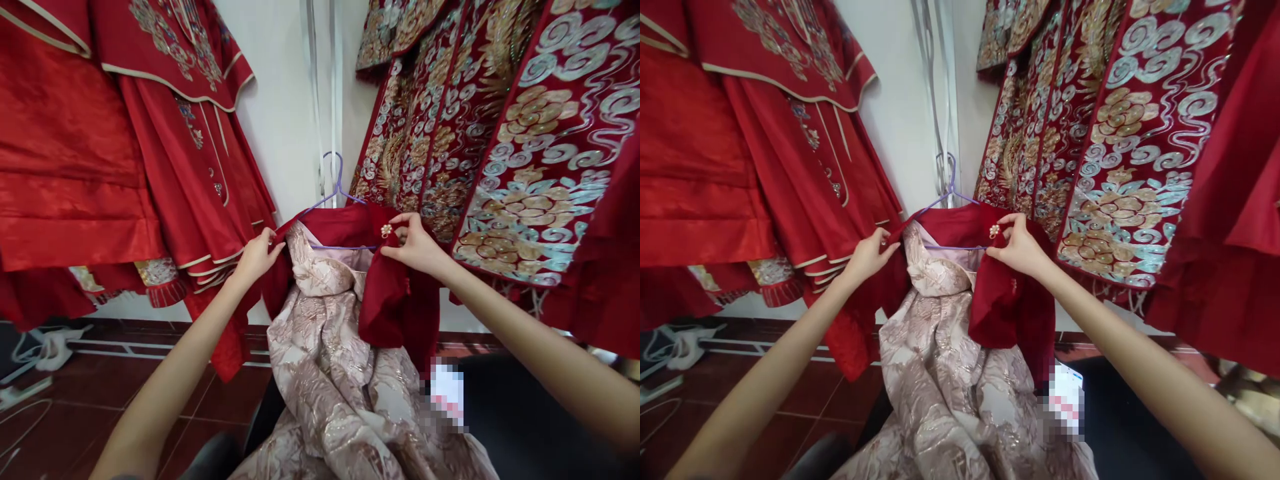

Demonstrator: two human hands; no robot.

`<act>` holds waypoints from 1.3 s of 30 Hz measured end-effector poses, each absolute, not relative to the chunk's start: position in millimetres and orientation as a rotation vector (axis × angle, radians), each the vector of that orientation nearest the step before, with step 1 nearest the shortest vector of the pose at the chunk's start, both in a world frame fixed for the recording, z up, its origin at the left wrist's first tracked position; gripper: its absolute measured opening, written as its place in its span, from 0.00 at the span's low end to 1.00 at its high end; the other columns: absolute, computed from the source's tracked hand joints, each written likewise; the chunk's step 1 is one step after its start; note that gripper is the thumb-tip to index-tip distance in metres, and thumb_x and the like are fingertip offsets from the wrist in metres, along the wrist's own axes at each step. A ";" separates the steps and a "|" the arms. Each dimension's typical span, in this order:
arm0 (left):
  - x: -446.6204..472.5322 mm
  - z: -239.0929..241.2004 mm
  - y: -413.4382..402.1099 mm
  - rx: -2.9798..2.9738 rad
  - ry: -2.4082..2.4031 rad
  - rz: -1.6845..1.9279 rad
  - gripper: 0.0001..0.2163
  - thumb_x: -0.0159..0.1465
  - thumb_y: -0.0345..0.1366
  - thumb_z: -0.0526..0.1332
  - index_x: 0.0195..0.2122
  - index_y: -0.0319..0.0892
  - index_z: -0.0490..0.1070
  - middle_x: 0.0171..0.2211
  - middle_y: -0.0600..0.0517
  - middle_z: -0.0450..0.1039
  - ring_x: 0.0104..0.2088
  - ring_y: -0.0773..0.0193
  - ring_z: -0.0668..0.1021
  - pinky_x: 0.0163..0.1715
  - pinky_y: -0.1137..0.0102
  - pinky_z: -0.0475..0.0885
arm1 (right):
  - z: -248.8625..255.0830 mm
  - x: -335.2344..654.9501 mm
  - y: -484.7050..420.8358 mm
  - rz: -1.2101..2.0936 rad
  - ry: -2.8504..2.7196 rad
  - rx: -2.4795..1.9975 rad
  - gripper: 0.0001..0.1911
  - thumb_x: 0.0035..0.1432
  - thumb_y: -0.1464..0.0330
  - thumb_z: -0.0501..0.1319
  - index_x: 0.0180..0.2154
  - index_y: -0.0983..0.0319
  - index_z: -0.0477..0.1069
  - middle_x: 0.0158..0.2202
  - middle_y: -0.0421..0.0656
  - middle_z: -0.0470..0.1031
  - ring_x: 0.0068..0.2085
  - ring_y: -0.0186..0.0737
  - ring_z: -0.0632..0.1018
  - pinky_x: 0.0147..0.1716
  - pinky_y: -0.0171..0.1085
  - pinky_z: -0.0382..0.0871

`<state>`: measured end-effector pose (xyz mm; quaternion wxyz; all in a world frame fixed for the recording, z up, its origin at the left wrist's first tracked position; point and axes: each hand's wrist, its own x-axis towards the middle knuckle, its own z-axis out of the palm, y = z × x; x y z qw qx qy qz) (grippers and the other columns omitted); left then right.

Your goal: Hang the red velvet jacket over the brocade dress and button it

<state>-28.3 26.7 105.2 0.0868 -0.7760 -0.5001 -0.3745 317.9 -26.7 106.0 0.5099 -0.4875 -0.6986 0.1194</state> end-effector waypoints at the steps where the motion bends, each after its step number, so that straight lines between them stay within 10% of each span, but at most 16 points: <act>1: -26.3 108.6 29.1 -2.322 -1.501 -1.101 0.11 0.61 0.42 0.59 0.41 0.43 0.66 0.35 0.46 0.74 0.37 0.53 0.76 0.39 0.66 0.67 | 106.4 320.2 -19.0 0.264 -1.684 -1.199 0.30 0.41 0.65 0.65 0.45 0.56 0.52 0.28 0.35 0.67 0.27 0.38 0.72 0.28 0.37 0.68; 39: 72.3 82.8 24.9 -2.578 -1.457 -2.250 0.13 0.49 0.26 0.67 0.35 0.39 0.69 0.36 0.46 0.77 0.36 0.63 0.78 0.42 0.66 0.72 | 96.9 245.5 -3.4 0.088 -1.845 -0.792 0.10 0.60 0.67 0.57 0.42 0.59 0.73 0.38 0.44 0.74 0.37 0.38 0.77 0.32 0.36 0.76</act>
